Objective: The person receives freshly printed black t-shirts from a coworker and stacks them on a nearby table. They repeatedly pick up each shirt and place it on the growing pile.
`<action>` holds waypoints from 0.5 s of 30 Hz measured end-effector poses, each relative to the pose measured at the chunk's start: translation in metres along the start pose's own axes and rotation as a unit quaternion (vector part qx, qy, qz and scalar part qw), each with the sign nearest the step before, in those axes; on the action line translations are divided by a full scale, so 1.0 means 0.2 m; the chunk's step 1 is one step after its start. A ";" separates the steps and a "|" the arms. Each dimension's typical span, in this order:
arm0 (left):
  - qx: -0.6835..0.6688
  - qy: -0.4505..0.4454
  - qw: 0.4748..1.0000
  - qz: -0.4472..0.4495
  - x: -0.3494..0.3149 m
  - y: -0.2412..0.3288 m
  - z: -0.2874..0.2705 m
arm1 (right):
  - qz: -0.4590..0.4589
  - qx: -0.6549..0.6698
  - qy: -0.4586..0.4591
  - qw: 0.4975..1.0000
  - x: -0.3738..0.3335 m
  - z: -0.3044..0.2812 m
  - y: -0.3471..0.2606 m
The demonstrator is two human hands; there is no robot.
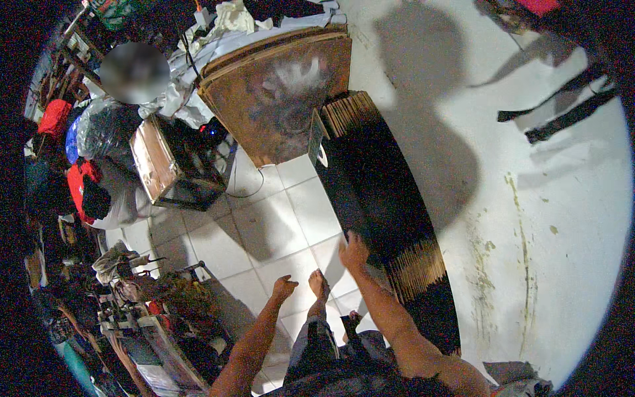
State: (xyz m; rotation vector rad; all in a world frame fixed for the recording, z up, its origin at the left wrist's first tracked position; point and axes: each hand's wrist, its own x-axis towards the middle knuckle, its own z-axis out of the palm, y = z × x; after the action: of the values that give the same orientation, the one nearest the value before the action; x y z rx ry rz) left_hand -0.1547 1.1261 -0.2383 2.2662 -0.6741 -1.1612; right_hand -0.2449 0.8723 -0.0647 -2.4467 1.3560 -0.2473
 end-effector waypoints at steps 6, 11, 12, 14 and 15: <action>0.011 0.081 0.997 -0.003 -0.24 -0.08 -0.05 | -0.028 -0.008 -0.214 0.976 -0.73 0.03 0.15; 0.071 0.108 0.990 0.060 -0.47 -0.12 0.02 | -0.022 -0.006 -0.308 0.951 -1.11 0.00 0.54; 0.035 0.092 0.995 -0.003 -0.53 -0.13 0.05 | 0.022 -0.025 -0.368 0.929 -1.14 0.00 0.64; -0.014 0.076 0.995 -0.054 -0.66 -0.15 0.15 | -0.009 -0.020 -0.369 0.929 -1.19 -0.01 0.83; -0.027 0.078 0.996 -0.045 -0.73 -0.17 0.21 | -0.017 -0.024 -0.370 0.929 -1.20 -0.01 0.92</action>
State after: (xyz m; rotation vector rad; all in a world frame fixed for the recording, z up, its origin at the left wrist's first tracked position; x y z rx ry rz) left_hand -0.2576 1.2343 -0.1954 2.3329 -0.4792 -1.0171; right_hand -0.5197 0.9851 -0.1280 -2.2253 0.9737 0.6497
